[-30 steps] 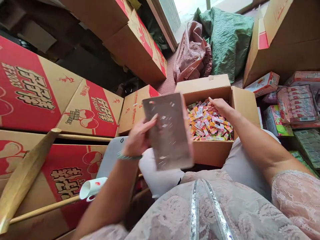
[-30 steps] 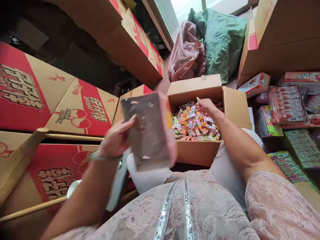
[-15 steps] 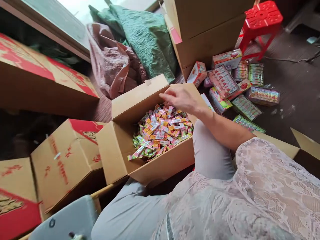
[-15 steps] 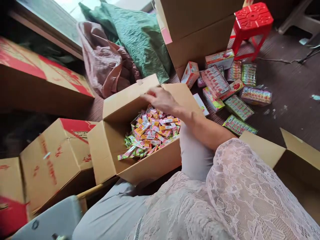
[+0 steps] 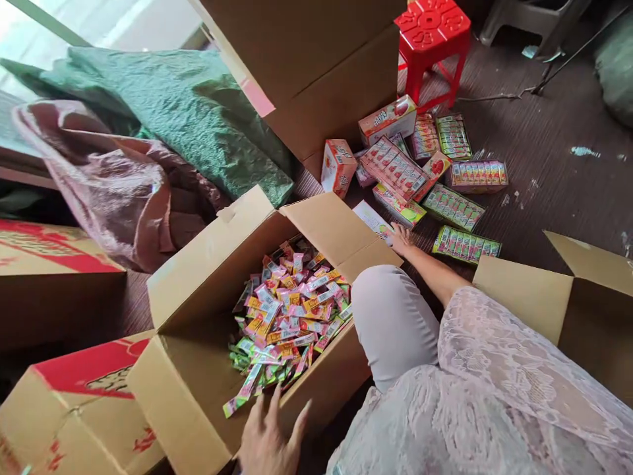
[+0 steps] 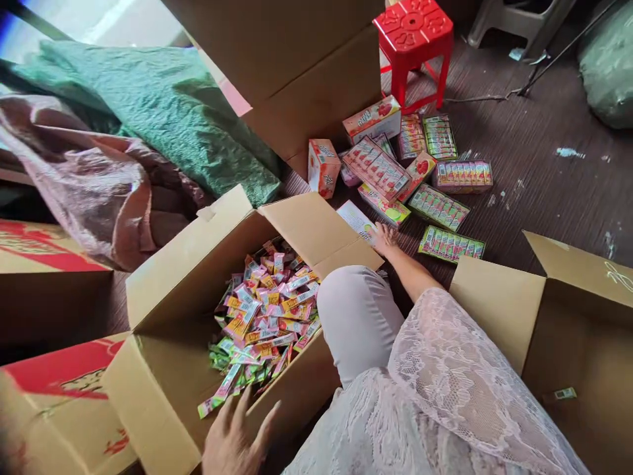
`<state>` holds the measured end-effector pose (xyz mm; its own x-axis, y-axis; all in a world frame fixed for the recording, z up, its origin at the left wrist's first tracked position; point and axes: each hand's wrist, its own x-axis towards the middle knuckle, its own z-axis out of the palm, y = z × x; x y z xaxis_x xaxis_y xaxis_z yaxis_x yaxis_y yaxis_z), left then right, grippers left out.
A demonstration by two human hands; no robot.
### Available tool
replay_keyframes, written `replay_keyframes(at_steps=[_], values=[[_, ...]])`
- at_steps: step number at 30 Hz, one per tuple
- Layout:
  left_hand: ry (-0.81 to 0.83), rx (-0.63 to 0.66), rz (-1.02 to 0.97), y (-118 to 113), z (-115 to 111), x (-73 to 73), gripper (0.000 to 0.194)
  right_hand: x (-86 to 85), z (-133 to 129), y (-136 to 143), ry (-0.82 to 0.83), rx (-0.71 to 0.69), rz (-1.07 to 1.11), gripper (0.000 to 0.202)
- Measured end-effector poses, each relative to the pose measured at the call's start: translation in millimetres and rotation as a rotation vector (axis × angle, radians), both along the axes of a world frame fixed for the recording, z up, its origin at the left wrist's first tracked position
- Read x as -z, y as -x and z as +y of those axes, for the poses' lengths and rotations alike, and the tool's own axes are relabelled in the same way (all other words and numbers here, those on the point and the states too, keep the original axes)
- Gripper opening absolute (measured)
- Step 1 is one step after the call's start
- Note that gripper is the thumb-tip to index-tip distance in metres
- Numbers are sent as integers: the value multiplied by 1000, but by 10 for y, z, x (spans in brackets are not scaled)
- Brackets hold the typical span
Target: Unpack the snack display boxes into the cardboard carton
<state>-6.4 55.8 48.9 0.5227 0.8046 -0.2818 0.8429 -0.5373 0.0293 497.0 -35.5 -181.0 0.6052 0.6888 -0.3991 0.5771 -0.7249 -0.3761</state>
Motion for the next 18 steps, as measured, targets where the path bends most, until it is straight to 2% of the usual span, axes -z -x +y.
replay_keyframes(at_steps=[3,6,10,13,15,18], values=[[125,157,121,-442,154,456,74,218,227,90,19,-19,20,63],[343,204,320,-705,260,689,66,376,418,159,53,-28,6,66],[349,227,358,-721,335,765,52,490,554,261,78,52,-20,74],[322,239,374,-694,336,759,46,488,483,257,104,109,-6,79],[307,247,387,-702,328,767,41,444,295,216,123,111,21,81],[269,255,416,-722,330,807,39,311,-171,151,131,86,41,89]])
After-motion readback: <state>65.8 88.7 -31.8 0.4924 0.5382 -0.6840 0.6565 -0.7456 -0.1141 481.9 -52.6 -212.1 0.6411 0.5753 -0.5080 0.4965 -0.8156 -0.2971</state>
